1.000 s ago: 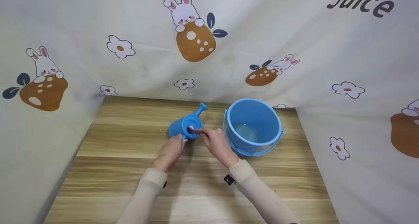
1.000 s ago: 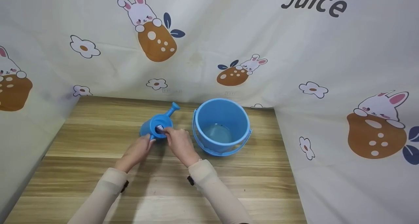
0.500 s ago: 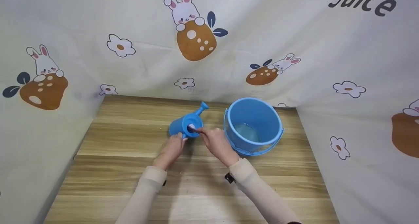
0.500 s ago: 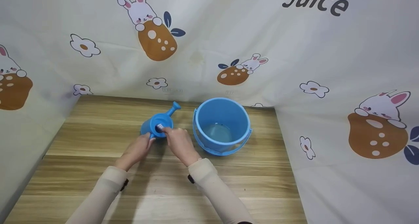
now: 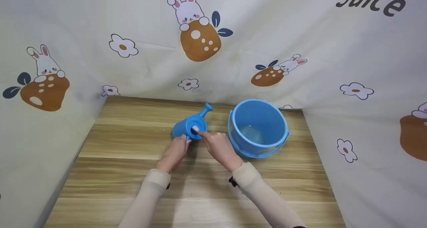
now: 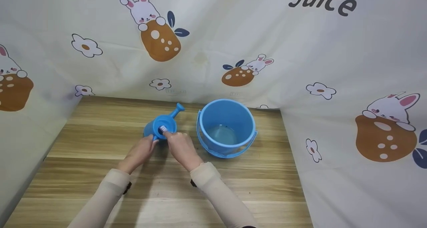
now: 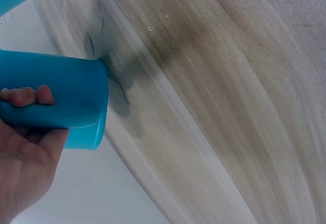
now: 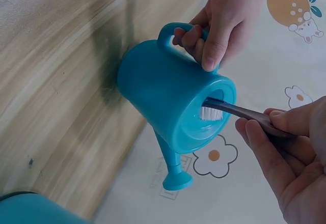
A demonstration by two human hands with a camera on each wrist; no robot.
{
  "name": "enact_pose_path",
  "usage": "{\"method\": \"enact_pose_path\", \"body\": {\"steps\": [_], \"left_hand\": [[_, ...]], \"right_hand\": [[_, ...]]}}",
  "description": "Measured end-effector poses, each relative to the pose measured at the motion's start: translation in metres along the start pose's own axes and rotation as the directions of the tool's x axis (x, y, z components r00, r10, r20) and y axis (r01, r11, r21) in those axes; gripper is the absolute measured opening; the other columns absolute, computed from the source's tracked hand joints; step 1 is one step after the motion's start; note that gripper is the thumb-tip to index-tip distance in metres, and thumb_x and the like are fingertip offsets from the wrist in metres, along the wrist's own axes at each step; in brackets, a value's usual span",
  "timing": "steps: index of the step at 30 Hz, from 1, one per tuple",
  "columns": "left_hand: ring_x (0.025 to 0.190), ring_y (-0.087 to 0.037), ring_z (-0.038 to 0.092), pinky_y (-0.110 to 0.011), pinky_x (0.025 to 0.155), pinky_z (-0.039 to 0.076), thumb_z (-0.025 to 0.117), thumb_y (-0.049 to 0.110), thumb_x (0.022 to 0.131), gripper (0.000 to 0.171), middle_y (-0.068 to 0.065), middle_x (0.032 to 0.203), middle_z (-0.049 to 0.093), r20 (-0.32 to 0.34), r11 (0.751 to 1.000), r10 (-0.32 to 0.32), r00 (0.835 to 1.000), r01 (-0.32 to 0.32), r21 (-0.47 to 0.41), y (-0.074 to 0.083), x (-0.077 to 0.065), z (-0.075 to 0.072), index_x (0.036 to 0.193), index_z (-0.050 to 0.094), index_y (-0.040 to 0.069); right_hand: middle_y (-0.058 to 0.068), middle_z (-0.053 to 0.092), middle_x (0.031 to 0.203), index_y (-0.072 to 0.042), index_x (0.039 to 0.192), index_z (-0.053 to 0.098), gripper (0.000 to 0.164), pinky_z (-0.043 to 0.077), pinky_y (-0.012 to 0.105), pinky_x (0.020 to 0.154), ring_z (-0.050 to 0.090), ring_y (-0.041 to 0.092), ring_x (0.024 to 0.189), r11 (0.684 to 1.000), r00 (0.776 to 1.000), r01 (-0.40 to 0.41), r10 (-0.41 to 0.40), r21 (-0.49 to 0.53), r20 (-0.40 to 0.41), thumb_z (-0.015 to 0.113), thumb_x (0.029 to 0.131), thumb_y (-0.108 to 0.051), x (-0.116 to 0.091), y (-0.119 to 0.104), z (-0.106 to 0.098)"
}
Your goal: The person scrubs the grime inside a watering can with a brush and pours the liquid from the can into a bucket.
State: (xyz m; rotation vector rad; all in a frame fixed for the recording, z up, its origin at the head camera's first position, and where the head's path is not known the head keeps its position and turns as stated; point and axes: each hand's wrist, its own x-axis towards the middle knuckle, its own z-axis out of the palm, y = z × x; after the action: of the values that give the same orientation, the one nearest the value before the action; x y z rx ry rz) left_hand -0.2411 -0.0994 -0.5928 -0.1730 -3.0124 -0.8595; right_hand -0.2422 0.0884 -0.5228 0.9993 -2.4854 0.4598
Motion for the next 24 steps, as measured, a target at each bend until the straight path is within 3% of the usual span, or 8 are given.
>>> {"method": "enact_pose_path", "body": {"steps": [6,13,18,24], "left_hand": [[0.081,-0.033,0.065,-0.048,0.071,0.053,0.048,0.025,0.106,0.025,-0.016,0.085,0.062,0.003,1.0,-0.005,1.0,0.005,0.012,0.0,0.0,0.0,0.098,0.053,0.001],[0.081,-0.033,0.065,-0.048,0.071,0.053,0.049,0.026,0.105,0.026,-0.016,0.086,0.062,0.005,1.0,-0.011,1.0,0.011,0.011,0.0,0.0,-0.001,0.099,0.053,0.002],[0.082,-0.032,0.063,-0.048,0.072,0.053,0.049,0.027,0.105,0.025,-0.015,0.088,0.061,0.014,1.0,-0.028,1.0,0.028,0.0,0.001,-0.001,-0.001,0.101,0.053,0.003],[0.084,-0.034,0.065,-0.05,0.074,0.053,0.049,0.026,0.105,0.025,-0.016,0.089,0.062,0.003,1.0,-0.024,1.0,0.024,0.004,0.001,0.0,0.0,0.102,0.054,0.002]], "right_hand": [[0.007,0.074,0.083,-0.011,0.114,0.071,0.022,0.057,0.033,0.059,0.07,0.02,0.068,1.0,0.999,0.013,-0.013,0.002,0.032,0.061,0.096,-0.004,0.001,-0.001,-0.001],[0.006,0.077,0.092,-0.013,0.114,0.074,0.021,0.058,0.034,0.065,0.073,0.021,0.074,0.991,0.994,-0.091,0.085,0.101,0.065,0.06,0.099,-0.01,0.004,0.002,-0.004],[0.005,0.078,0.096,-0.012,0.114,0.075,0.021,0.059,0.032,0.068,0.073,0.02,0.077,0.979,0.992,-0.12,0.109,0.166,0.069,0.062,0.098,-0.01,0.008,0.004,-0.005],[0.006,0.078,0.093,-0.013,0.113,0.075,0.021,0.058,0.033,0.065,0.073,0.022,0.075,0.984,0.992,-0.11,0.102,0.139,0.068,0.061,0.098,-0.01,0.01,0.003,-0.007]]}}
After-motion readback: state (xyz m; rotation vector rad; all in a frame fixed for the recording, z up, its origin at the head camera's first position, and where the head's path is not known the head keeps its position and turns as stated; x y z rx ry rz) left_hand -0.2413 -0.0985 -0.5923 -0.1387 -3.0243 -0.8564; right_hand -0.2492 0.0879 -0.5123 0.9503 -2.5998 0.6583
